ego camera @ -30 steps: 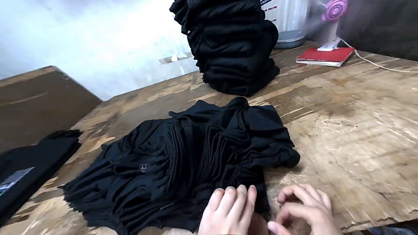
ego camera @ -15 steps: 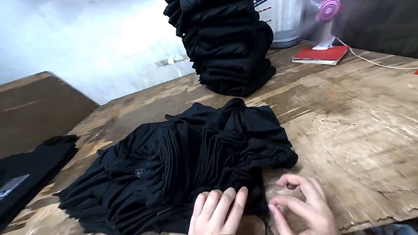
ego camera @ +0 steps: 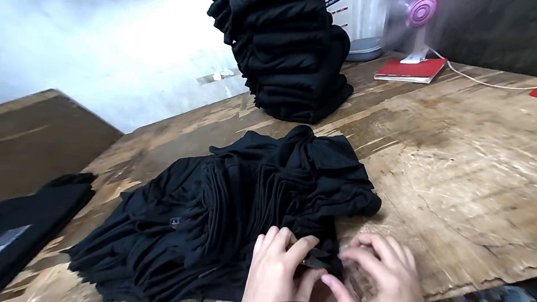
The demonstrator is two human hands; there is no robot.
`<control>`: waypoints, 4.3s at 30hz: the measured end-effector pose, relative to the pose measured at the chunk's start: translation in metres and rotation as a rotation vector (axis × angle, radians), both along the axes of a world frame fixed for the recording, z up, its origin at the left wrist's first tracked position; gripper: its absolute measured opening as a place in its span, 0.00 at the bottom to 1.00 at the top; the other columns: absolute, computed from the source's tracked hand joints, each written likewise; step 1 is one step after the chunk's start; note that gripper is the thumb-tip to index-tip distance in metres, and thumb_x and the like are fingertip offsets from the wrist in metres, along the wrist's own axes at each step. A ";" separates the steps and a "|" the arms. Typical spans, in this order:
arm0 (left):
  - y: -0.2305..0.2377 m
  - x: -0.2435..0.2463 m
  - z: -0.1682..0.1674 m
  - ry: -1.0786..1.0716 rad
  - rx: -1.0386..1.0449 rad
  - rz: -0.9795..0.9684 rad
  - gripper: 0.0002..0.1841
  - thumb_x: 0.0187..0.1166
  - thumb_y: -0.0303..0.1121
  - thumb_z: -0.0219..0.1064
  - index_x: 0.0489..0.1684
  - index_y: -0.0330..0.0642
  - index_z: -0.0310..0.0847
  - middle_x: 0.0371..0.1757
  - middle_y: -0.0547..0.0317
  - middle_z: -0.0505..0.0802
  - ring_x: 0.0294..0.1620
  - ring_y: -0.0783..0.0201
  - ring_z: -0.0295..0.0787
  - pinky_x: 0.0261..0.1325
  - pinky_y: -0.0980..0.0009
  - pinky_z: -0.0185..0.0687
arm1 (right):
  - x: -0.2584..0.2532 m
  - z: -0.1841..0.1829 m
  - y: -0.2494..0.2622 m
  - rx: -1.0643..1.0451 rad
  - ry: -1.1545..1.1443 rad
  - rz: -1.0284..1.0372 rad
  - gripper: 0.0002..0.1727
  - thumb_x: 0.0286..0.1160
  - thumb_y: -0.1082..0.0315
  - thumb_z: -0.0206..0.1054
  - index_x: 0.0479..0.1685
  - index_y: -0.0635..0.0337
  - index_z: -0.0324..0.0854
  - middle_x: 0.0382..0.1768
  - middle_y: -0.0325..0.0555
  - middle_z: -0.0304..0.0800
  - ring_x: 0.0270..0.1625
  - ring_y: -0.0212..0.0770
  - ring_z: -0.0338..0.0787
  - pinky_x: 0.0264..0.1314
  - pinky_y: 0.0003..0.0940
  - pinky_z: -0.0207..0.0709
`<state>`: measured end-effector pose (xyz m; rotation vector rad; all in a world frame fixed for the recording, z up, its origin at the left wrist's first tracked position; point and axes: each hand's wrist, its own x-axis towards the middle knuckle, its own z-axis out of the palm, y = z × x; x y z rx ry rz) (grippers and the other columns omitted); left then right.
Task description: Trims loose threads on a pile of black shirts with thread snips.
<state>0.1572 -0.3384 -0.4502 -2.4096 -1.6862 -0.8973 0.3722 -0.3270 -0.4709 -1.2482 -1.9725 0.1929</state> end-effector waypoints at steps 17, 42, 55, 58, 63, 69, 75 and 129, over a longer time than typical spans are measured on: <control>-0.001 -0.006 0.004 -0.104 0.176 -0.119 0.10 0.75 0.45 0.75 0.51 0.66 0.93 0.44 0.70 0.92 0.52 0.66 0.83 0.58 0.61 0.71 | 0.036 0.014 0.010 -0.363 0.392 0.532 0.04 0.65 0.63 0.83 0.34 0.50 0.99 0.46 0.45 0.86 0.54 0.34 0.80 0.56 0.28 0.74; 0.008 0.007 -0.020 0.281 0.510 -0.219 0.12 0.85 0.32 0.60 0.53 0.54 0.90 0.49 0.64 0.93 0.50 0.60 0.80 0.60 0.61 0.64 | 0.040 0.010 0.001 -0.329 0.394 0.509 0.06 0.66 0.60 0.83 0.32 0.51 0.98 0.43 0.43 0.85 0.53 0.33 0.79 0.59 0.30 0.73; 0.039 -0.009 -0.001 -0.028 0.234 -0.196 0.07 0.66 0.43 0.69 0.29 0.60 0.94 0.21 0.73 0.81 0.28 0.71 0.79 0.33 0.71 0.75 | 0.014 0.010 -0.005 -0.228 0.128 0.300 0.05 0.68 0.76 0.76 0.34 0.57 0.97 0.55 0.60 0.87 0.40 0.38 0.92 0.44 0.30 0.90; 0.029 -0.005 0.001 0.041 0.179 -0.033 0.08 0.65 0.47 0.70 0.29 0.59 0.92 0.24 0.72 0.83 0.30 0.69 0.83 0.33 0.68 0.79 | 0.045 0.030 -0.010 -0.466 -0.086 0.391 0.05 0.69 0.73 0.76 0.38 0.57 0.98 0.54 0.60 0.88 0.42 0.48 0.92 0.46 0.46 0.89; 0.030 0.011 -0.012 0.028 0.265 -0.042 0.14 0.60 0.23 0.66 0.40 0.51 0.91 0.27 0.65 0.85 0.33 0.61 0.84 0.36 0.63 0.78 | 0.036 0.023 -0.005 -0.392 -0.056 0.210 0.17 0.83 0.52 0.66 0.42 0.51 0.97 0.53 0.51 0.91 0.51 0.49 0.89 0.58 0.51 0.82; 0.002 0.015 0.012 0.102 0.029 -0.057 0.10 0.77 0.35 0.70 0.52 0.55 0.94 0.42 0.63 0.93 0.45 0.57 0.88 0.47 0.58 0.81 | 0.010 -0.001 -0.006 -0.225 0.089 0.013 0.05 0.69 0.60 0.77 0.35 0.46 0.98 0.48 0.45 0.91 0.52 0.46 0.87 0.59 0.52 0.78; 0.002 0.022 0.008 0.157 0.065 -0.101 0.09 0.77 0.35 0.70 0.50 0.54 0.94 0.43 0.64 0.94 0.43 0.58 0.89 0.45 0.60 0.81 | 0.009 -0.008 -0.007 -0.051 0.086 -0.100 0.06 0.72 0.61 0.74 0.35 0.49 0.96 0.51 0.50 0.87 0.52 0.43 0.85 0.55 0.39 0.79; 0.032 -0.007 0.026 -0.497 -0.515 0.090 0.12 0.66 0.29 0.72 0.42 0.59 0.93 0.37 0.80 0.96 0.36 0.80 0.92 0.43 0.71 0.90 | -0.042 0.010 0.001 0.121 -0.108 -0.079 0.31 0.64 0.42 0.78 0.58 0.57 0.90 0.56 0.60 0.90 0.55 0.61 0.89 0.54 0.60 0.79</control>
